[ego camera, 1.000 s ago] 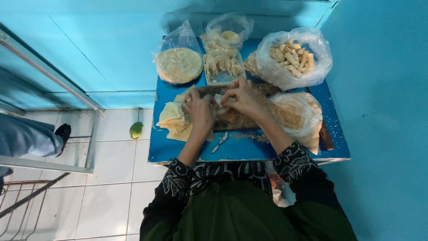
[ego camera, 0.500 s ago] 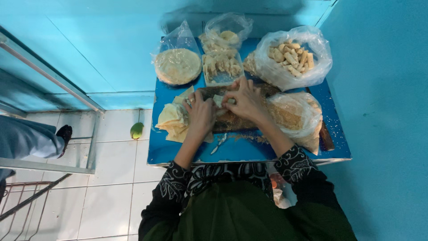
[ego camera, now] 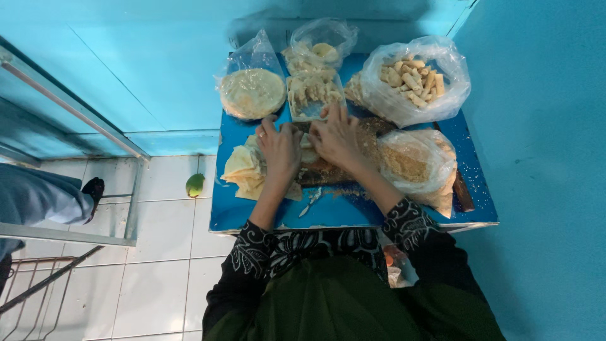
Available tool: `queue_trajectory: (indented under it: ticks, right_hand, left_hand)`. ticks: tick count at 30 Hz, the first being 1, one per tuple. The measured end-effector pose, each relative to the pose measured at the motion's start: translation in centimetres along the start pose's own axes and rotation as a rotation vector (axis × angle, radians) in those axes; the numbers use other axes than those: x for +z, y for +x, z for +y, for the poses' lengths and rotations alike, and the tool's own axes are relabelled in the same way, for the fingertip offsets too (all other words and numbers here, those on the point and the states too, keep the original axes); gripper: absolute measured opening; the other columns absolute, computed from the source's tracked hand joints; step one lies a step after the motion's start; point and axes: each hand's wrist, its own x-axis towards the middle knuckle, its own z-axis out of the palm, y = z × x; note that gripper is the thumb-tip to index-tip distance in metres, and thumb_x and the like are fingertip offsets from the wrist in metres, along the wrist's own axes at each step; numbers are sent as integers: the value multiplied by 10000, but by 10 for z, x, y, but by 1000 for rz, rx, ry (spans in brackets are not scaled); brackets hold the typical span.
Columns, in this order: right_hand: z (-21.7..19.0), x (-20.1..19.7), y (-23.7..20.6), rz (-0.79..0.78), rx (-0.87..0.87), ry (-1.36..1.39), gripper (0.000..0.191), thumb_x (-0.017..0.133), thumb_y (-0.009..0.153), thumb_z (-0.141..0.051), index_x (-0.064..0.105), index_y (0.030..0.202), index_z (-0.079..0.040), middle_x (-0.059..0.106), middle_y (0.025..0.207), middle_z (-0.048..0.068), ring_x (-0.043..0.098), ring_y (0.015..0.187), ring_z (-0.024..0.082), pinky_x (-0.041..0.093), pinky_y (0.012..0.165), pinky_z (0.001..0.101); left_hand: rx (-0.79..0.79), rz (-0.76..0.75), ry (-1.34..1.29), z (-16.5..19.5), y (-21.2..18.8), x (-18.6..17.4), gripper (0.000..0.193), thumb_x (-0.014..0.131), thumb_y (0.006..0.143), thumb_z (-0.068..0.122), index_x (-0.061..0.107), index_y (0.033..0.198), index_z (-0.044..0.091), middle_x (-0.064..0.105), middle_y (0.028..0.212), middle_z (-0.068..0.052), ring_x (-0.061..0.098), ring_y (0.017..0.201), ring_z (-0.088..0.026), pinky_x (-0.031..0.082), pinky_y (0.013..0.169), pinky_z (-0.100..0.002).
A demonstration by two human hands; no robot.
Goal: The person folds small square sheets of thin food wrapper on a wooden board, pressing each fold closed, and sets finished pieces aside. They briefly lift and restack a pile of round flat discs, then resume folding and stacking the folded pieces on the table.
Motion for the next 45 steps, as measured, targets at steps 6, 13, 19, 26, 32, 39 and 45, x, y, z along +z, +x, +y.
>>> queue_trajectory:
  ticks: [6,13,19,26,32,39,45]
  right_hand:
    - [4,-13,4,21,77,124,214,780,934,-403,788,938,-189,481,1181,108,435,1174,322,312,926,515]
    - [-1,-16,-28,206,-272,-44,130,769,845,-289,782,930,-191,531,1335,91,459,1241,313,349,980,521]
    - [6,-40,-8,79,-154,162,159,799,875,-243,724,896,-104,615,1156,125,577,1116,341,451,887,497]
    - [84,-121,-12,357,251,229,147,734,995,-151,676,1121,-101,764,1021,123,752,888,303,582,751,401]
    - [136,-160,-12,478,188,-68,467,656,873,86,636,1313,-69,766,1058,185,724,937,384,569,804,472]
    - [97,-172,-88,-122,307,126,218,669,898,-123,635,1111,-93,738,938,134,735,860,305,567,754,425]
    - [87,-123,-121,-141,-6,-87,193,651,862,-61,563,1032,-38,630,945,196,640,794,400,491,687,513]
  left_hand:
    - [8,43,59,3,-10,-36,195,765,868,192,756,1009,58,505,1359,-213,440,1253,-429,367,1017,-539]
    - [53,-33,105,8,-31,-40,218,779,768,227,775,841,22,516,1366,-230,422,1249,-458,299,1023,-615]
    - [121,0,277,20,-32,-15,164,672,791,133,741,865,4,534,1370,-224,459,1246,-420,299,1067,-636]
    - [121,-77,259,9,-28,7,101,631,861,82,689,917,22,600,1099,-189,553,1129,-404,439,986,-518]
    - [32,-153,14,4,-16,28,145,626,856,72,591,977,-1,658,944,-233,651,865,-444,504,733,-540]
    - [125,-125,-295,18,24,10,207,606,811,-23,579,1011,21,667,751,-210,669,780,-437,494,690,-545]
    - [36,-230,-469,54,39,-22,251,648,837,18,612,1084,41,689,761,-157,720,753,-359,539,672,-473]
